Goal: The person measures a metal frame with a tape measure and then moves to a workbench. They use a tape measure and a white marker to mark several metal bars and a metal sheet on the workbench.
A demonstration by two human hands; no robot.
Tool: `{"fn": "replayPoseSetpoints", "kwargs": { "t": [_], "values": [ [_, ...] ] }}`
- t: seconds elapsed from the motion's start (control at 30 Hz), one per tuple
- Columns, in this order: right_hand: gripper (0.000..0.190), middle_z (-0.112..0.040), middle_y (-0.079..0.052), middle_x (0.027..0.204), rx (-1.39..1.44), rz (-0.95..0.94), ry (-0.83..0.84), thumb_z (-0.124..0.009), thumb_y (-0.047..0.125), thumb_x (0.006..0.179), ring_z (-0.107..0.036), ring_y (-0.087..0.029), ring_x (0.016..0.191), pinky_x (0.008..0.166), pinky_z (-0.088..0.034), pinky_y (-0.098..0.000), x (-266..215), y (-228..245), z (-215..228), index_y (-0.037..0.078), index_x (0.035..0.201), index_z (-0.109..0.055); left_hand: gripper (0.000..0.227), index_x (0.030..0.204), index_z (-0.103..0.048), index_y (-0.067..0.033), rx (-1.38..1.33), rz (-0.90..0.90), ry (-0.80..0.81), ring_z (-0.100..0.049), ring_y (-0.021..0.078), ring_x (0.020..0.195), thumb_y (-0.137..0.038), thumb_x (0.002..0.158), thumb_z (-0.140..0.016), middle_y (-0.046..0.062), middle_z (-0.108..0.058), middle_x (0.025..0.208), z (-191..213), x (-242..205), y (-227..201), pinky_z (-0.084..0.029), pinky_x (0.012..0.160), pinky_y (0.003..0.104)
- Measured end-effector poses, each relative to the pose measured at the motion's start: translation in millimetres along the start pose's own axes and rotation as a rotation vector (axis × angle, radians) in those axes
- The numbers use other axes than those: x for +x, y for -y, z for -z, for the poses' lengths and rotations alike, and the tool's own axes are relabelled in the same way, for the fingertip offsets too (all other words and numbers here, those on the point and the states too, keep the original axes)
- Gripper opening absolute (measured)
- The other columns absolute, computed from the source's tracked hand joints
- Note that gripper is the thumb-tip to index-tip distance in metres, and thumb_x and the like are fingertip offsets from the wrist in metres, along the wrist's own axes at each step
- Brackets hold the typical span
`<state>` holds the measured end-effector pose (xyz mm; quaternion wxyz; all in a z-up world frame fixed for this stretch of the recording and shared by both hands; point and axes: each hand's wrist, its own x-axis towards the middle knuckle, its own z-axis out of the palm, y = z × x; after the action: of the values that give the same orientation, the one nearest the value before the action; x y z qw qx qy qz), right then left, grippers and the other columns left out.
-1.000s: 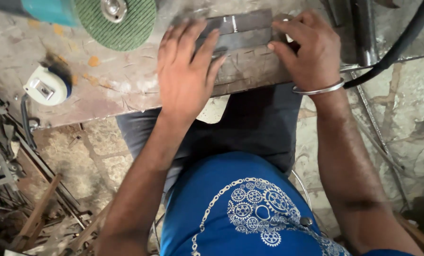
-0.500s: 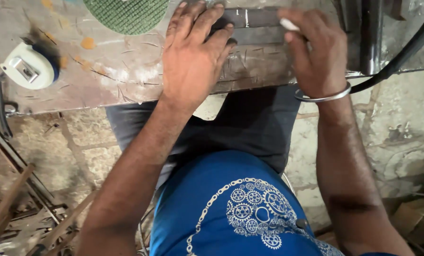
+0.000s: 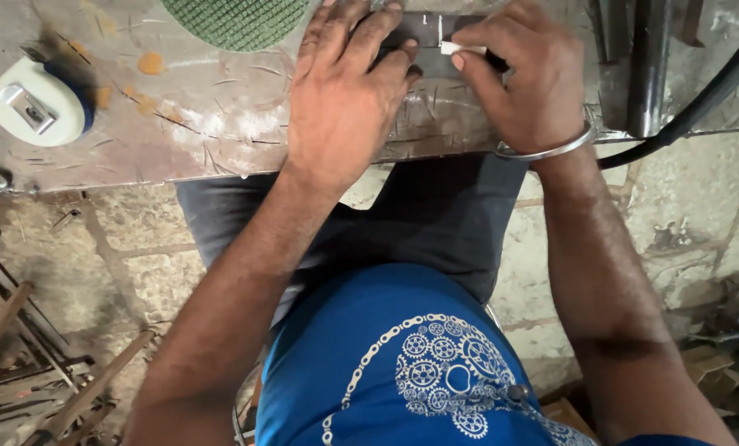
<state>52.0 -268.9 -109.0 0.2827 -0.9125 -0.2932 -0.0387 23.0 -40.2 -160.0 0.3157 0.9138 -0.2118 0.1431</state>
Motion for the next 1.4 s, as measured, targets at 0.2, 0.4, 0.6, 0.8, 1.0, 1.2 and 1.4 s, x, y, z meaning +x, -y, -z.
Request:
{"fn": "replayPoseSetpoints", "kwargs": {
  "t": [0.2,0.4,0.6,0.8,1.0,1.2,1.4],
  "values": [
    [0.012,-0.071,-0.013,0.106,-0.011,-0.004,-0.011,-0.078,0.002,0.096,-0.069,-0.031,0.095,0.079,-0.053,-0.0399,2,2,-3,0.001,0.107,-0.074,0.025,0.115,-0.076,-0.0091,0.003,0.0,0.0,-0.047,0.0291,0.141,-0.023,0.095,-0.08,0.005,-0.059,0.144,0,0,0,-0.034,0.126,0.049],
    [0.011,-0.071,-0.012,0.106,-0.004,0.001,-0.013,-0.078,0.001,0.098,-0.07,-0.029,0.096,0.08,-0.055,-0.0384,0,-1,-6,0.0,0.108,-0.074,0.023,0.114,-0.076,-0.0088,0.013,-0.007,-0.011,-0.047,0.0291,0.141,-0.023,0.096,-0.08,0.006,-0.06,0.144,-2,-1,0,-0.034,0.126,0.049],
    [0.009,-0.07,-0.012,0.104,-0.039,0.05,-0.027,-0.077,0.0,0.098,-0.07,-0.029,0.094,0.079,-0.055,-0.038,0,-1,-5,-0.001,0.106,-0.074,0.024,0.115,-0.076,-0.0089,0.01,-0.002,-0.013,-0.047,0.0287,0.141,-0.023,0.096,-0.08,0.005,-0.06,0.143,0,0,-1,-0.035,0.126,0.049],
    [0.009,-0.069,-0.012,0.099,-0.015,0.049,-0.013,-0.078,-0.001,0.098,-0.07,-0.029,0.096,0.08,-0.054,-0.0389,-2,1,-3,-0.001,0.106,-0.073,0.023,0.115,-0.076,-0.0089,0.015,-0.002,-0.024,-0.047,0.0286,0.141,-0.023,0.097,-0.08,0.005,-0.06,0.143,-2,-2,0,-0.036,0.125,0.048],
    [0.009,-0.07,-0.01,0.099,-0.025,-0.005,0.036,-0.078,0.002,0.101,-0.07,-0.026,0.093,0.078,-0.054,-0.0368,-14,0,-3,0.004,0.11,-0.076,0.023,0.116,-0.076,-0.0093,0.028,0.002,-0.023,-0.047,0.0282,0.141,-0.023,0.097,-0.08,0.005,-0.06,0.142,-3,-2,-1,-0.036,0.125,0.048],
    [0.01,-0.071,-0.008,0.1,-0.033,-0.032,0.126,-0.084,0.01,0.1,-0.069,-0.026,0.091,0.076,-0.053,-0.0386,-24,10,-1,0.006,0.106,-0.077,0.026,0.117,-0.076,-0.0093,0.019,-0.002,-0.009,-0.047,0.0283,0.142,-0.022,0.095,-0.08,0.004,-0.06,0.144,1,-1,-1,-0.035,0.126,0.048],
    [0.013,-0.071,-0.01,0.103,0.06,-0.143,0.007,-0.08,0.003,0.099,-0.069,-0.027,0.098,0.08,-0.055,-0.037,-30,2,-6,0.002,0.11,-0.073,0.026,0.118,-0.076,-0.009,0.018,-0.005,0.003,-0.046,0.0299,0.142,-0.022,0.096,-0.08,0.005,-0.059,0.145,-2,-2,0,-0.034,0.125,0.048]
  ]
}}
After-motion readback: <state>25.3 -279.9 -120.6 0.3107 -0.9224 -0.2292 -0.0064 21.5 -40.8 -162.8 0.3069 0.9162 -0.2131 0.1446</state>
